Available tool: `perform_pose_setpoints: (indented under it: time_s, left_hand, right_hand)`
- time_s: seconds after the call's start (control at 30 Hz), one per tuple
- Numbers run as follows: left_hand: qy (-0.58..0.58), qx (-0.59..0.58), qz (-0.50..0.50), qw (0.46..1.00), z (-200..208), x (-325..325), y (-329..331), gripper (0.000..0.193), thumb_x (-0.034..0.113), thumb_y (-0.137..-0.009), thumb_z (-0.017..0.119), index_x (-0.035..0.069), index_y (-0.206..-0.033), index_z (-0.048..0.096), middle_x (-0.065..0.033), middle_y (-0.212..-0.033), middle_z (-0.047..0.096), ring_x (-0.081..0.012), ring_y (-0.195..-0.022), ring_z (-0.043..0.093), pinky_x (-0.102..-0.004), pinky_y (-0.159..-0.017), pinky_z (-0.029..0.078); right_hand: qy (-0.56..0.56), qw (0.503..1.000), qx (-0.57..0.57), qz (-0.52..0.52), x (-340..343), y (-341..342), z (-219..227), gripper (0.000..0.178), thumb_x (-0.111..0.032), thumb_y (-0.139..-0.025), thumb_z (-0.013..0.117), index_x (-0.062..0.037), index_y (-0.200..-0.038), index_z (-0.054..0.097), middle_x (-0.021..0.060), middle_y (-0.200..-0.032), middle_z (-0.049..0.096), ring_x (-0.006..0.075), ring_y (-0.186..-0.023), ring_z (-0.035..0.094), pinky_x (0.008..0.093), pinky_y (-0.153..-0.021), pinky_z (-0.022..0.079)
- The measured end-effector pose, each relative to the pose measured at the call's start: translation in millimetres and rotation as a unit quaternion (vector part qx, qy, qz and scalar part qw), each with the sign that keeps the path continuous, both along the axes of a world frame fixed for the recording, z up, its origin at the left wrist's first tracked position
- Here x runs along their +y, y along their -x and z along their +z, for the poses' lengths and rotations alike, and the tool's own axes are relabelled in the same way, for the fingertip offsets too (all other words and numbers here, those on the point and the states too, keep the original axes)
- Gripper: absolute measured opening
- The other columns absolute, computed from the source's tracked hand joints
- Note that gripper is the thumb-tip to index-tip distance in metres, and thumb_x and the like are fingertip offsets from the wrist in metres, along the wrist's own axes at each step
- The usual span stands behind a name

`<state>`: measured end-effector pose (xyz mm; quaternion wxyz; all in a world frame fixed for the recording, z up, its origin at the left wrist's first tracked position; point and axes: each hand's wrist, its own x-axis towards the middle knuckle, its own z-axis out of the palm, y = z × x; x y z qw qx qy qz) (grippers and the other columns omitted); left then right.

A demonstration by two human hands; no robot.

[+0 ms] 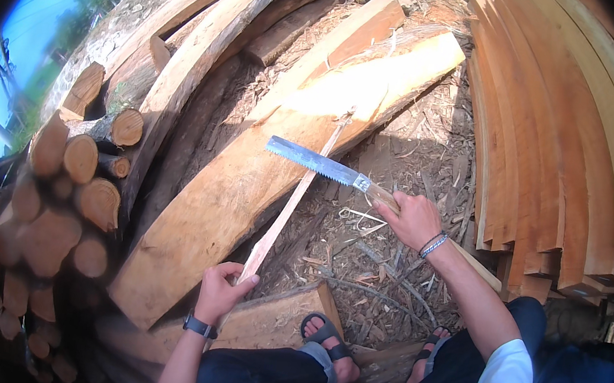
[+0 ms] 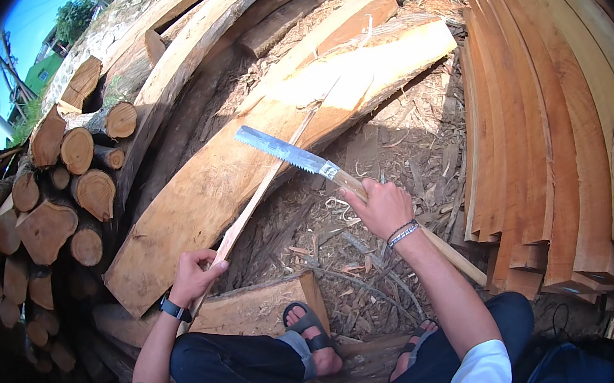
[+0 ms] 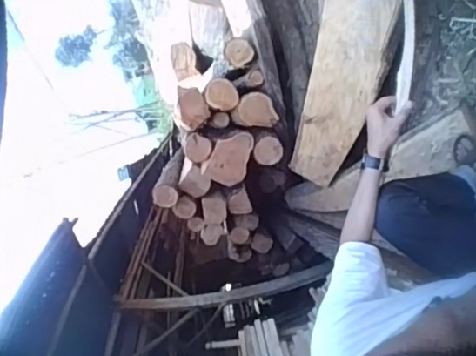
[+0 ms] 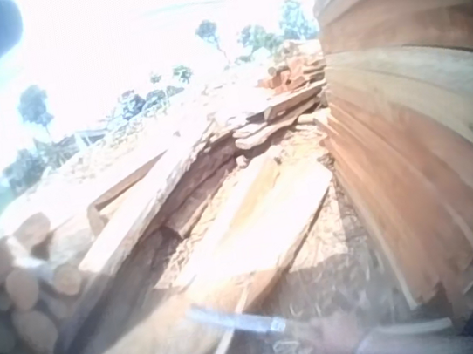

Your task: The person uses a saw to cut a thin strip from a wooden board and then handles the strip while sitting among stacks of lumber.

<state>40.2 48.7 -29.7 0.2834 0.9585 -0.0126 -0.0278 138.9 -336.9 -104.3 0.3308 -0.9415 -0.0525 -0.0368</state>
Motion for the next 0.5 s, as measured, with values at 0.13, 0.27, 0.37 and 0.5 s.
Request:
perform_pose_setpoints:
  time_s: [0.13, 0.27, 0.37, 0.5]
  left_hand:
    - [-0.001, 0.007, 0.022, 1.000, 1, -3, 0, 0.026, 0.021, -0.082, 0.078, -0.003, -0.080, 0.069, -0.0024, -0.060, 0.062, -0.0073, -0.055, 0.058, -0.0254, -0.053, 0.045]
    - [0.010, 0.012, 0.035, 0.999, 3, -5, 1, 0.034, 0.027, -0.076, 0.081, -0.004, -0.083, 0.069, -0.0039, -0.060, 0.058, -0.0091, -0.057, 0.053, -0.0274, -0.055, 0.044]
    - [0.016, 0.011, 0.046, 0.999, 1, -3, 3, 0.038, 0.030, -0.073, 0.083, -0.004, -0.084, 0.069, -0.0049, -0.061, 0.056, -0.0101, -0.057, 0.050, -0.0285, -0.056, 0.043]
    - [0.000, 0.002, 0.040, 0.999, 5, -8, 0, 0.039, 0.030, -0.072, 0.083, -0.005, -0.084, 0.069, -0.0057, -0.060, 0.056, -0.0106, -0.056, 0.049, -0.0289, -0.055, 0.042]
  right_hand:
    - [0.067, 0.992, -0.007, 0.105, 19, 11, 9, 0.059, -0.062, -0.090, 0.054, -0.0037, -0.081, 0.065, 0.0217, -0.065, 0.065, 0.0392, -0.065, 0.068, 0.0502, -0.063, 0.055]
    - [-0.014, 1.000, -0.013, 0.003, -2, -1, -1, 0.054, -0.059, -0.088, 0.057, -0.0061, -0.081, 0.064, 0.0207, -0.063, 0.062, 0.0406, -0.065, 0.065, 0.0496, -0.061, 0.052]
    - [0.039, 0.996, -0.025, 0.070, 10, 8, 6, 0.055, -0.058, -0.089, 0.056, -0.0048, -0.079, 0.064, 0.0208, -0.063, 0.063, 0.0406, -0.066, 0.065, 0.0502, -0.061, 0.052]
    - [0.024, 0.999, -0.015, 0.043, 1, 0, 7, 0.058, -0.062, -0.090, 0.052, -0.0052, -0.082, 0.065, 0.0207, -0.065, 0.064, 0.0392, -0.066, 0.067, 0.0504, -0.063, 0.054]
